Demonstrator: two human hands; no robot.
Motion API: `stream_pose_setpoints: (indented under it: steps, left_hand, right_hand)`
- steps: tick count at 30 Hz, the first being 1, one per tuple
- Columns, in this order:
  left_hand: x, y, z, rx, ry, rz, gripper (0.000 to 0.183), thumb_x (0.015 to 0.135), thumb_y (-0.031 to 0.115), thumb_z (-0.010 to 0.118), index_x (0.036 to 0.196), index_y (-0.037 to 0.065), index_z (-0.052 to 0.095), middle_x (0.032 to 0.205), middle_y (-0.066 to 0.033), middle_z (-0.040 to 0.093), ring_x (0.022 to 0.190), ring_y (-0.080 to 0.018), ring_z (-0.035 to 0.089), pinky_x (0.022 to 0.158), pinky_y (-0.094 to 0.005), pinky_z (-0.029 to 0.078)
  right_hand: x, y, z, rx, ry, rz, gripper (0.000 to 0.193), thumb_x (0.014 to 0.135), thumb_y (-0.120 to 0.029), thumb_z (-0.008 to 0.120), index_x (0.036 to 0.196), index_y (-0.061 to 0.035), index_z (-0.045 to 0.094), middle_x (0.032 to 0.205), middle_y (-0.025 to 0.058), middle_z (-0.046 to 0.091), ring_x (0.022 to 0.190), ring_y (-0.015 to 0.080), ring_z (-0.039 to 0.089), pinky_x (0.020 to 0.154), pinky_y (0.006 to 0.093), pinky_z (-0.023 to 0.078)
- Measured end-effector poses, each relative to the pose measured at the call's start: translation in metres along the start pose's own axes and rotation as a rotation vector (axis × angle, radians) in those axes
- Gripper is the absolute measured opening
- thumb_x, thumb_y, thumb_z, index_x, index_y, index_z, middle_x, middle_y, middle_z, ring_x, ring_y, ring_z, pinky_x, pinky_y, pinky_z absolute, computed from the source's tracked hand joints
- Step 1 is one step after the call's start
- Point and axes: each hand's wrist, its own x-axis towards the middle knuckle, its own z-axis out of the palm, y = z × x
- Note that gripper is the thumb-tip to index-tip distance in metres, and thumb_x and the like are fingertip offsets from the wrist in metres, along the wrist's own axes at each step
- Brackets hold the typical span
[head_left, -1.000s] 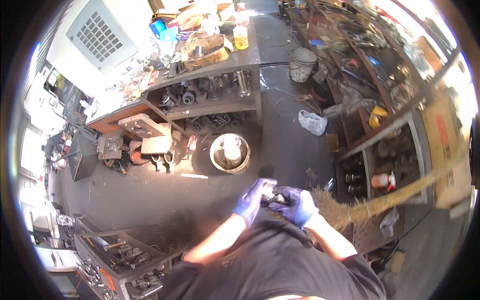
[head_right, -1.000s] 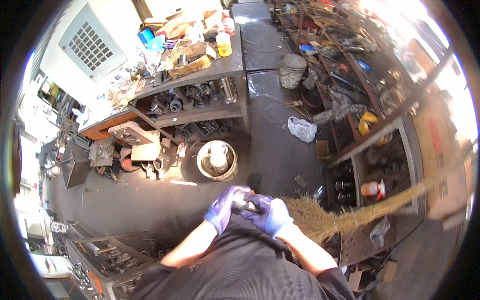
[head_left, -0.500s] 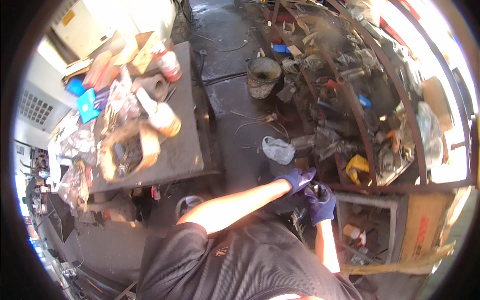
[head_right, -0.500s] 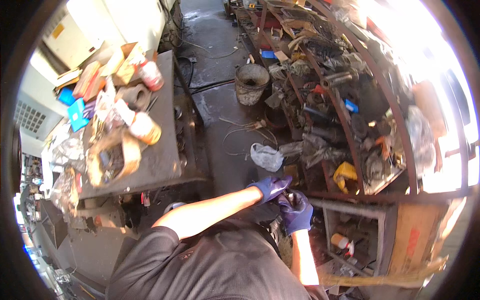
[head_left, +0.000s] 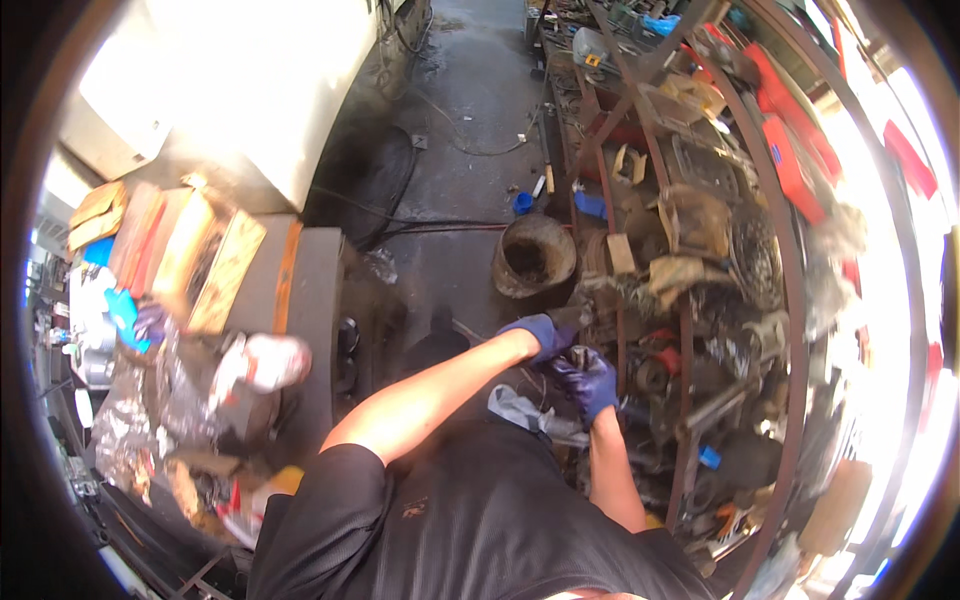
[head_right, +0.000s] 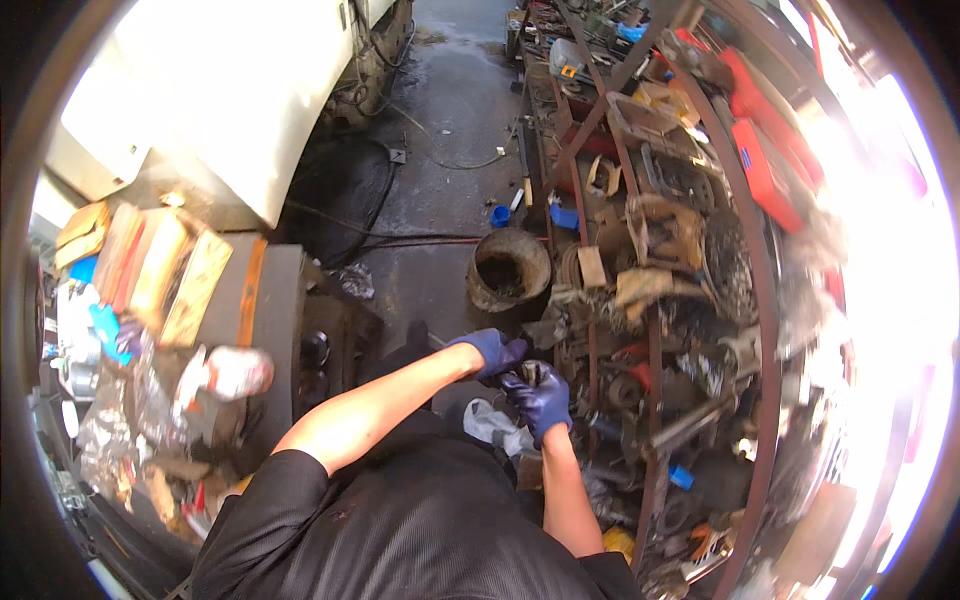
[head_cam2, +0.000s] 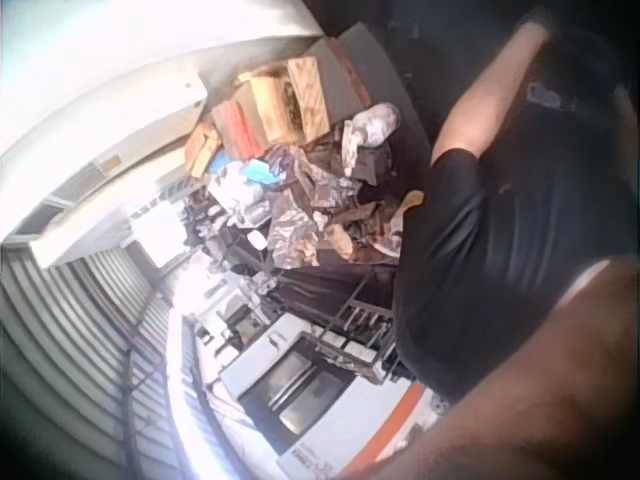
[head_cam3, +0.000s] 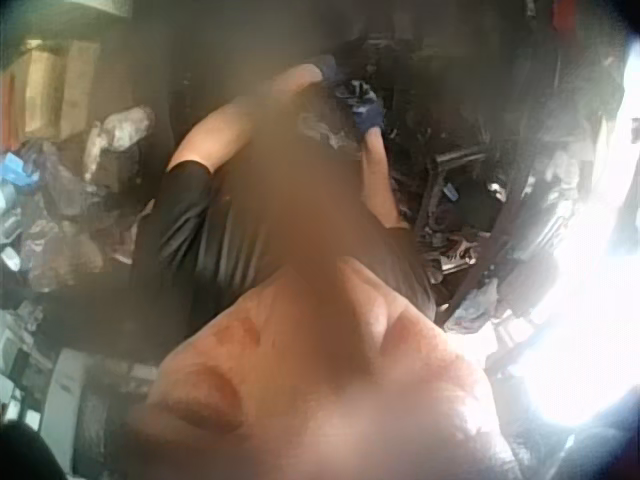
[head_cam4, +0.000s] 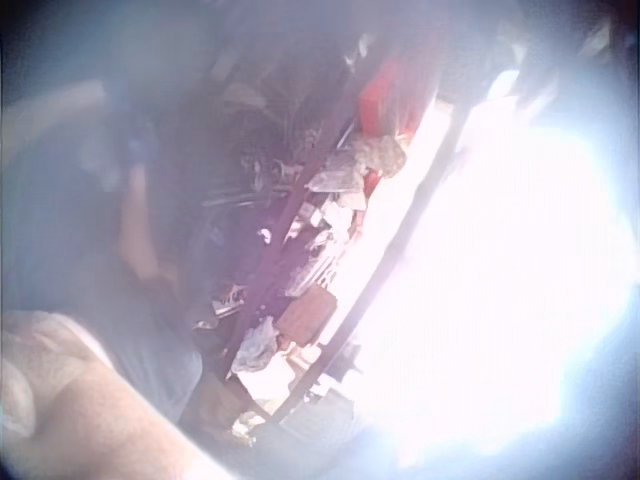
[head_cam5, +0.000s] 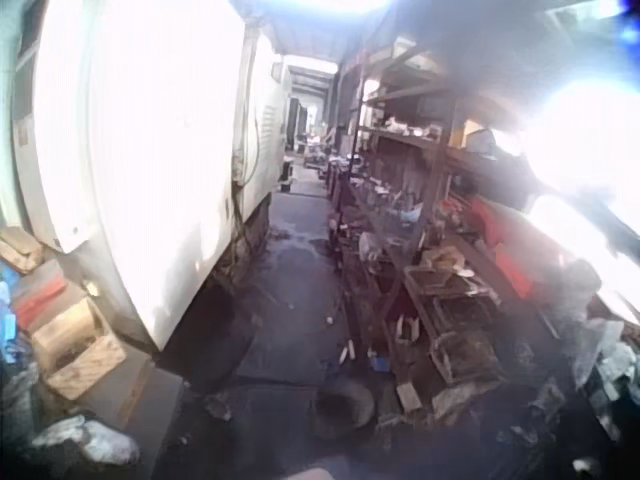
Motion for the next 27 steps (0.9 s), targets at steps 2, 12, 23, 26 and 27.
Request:
stream_pose_setpoints:
  steps: [2, 12, 23, 26, 27]
  left_hand:
    - [0.059, -0.002, -0.055, 0.222, -0.159, 0.165, 0.052, 0.096, 0.050, 0.052, 0.113, 0.006, 0.072, 0.099, -0.0236, 0.073, 0.086, -0.0373, 0.070, 0.080, -0.0445, 0.053]
    - [0.269, 0.017, -0.322, 0.289, -0.147, 0.335, 0.044, 0.091, 0.043, 0.061, 0.117, 0.009, 0.073, 0.119, -0.0201, 0.071, 0.104, -0.0351, 0.069, 0.091, -0.0415, 0.052]
    - [0.470, 0.014, -0.594, -0.030, -0.202, -0.009, 0.053, 0.094, 0.048, 0.054, 0.112, 0.002, 0.073, 0.109, -0.0234, 0.074, 0.101, -0.0413, 0.071, 0.087, -0.0441, 0.053]
    - [0.526, 0.045, -0.687, -0.215, -0.083, -0.020, 0.056, 0.096, 0.048, 0.056, 0.120, -0.002, 0.067, 0.111, -0.0245, 0.071, 0.106, -0.0317, 0.069, 0.088, -0.0415, 0.053]
    - [0.553, 0.039, -0.706, -0.185, -0.009, 0.085, 0.058, 0.096, 0.048, 0.057, 0.121, -0.003, 0.066, 0.112, -0.0242, 0.070, 0.108, -0.0289, 0.068, 0.087, -0.0406, 0.053]
  right_hand:
    - [0.075, -0.018, 0.019, 0.115, -0.023, -0.024, 0.011, 0.087, -0.009, 0.078, 0.094, -0.0075, 0.070, 0.075, -0.0045, 0.066, 0.064, 0.0053, 0.055, 0.056, 0.0248, 0.046]
    - [0.390, -0.175, 0.088, -0.034, -0.197, -0.037, 0.043, 0.081, -0.008, 0.083, 0.120, -0.0043, 0.066, 0.097, 0.0020, 0.070, 0.078, 0.0108, 0.062, 0.067, 0.0282, 0.051]
    - [0.684, -0.382, 0.185, -0.081, -0.435, 0.240, 0.031, 0.083, -0.025, 0.086, 0.104, -0.0109, 0.067, 0.078, -0.0041, 0.063, 0.064, 0.0053, 0.055, 0.055, 0.0222, 0.043]
    - [0.785, -0.466, 0.191, -0.023, -0.613, 0.188, 0.030, 0.084, -0.024, 0.086, 0.103, -0.0106, 0.066, 0.078, -0.0040, 0.063, 0.066, 0.0056, 0.056, 0.057, 0.0228, 0.045]
    - [0.829, -0.440, 0.198, 0.202, -0.528, -0.042, 0.028, 0.085, -0.023, 0.085, 0.103, -0.0095, 0.068, 0.079, -0.0032, 0.064, 0.069, 0.0061, 0.058, 0.060, 0.0235, 0.047]
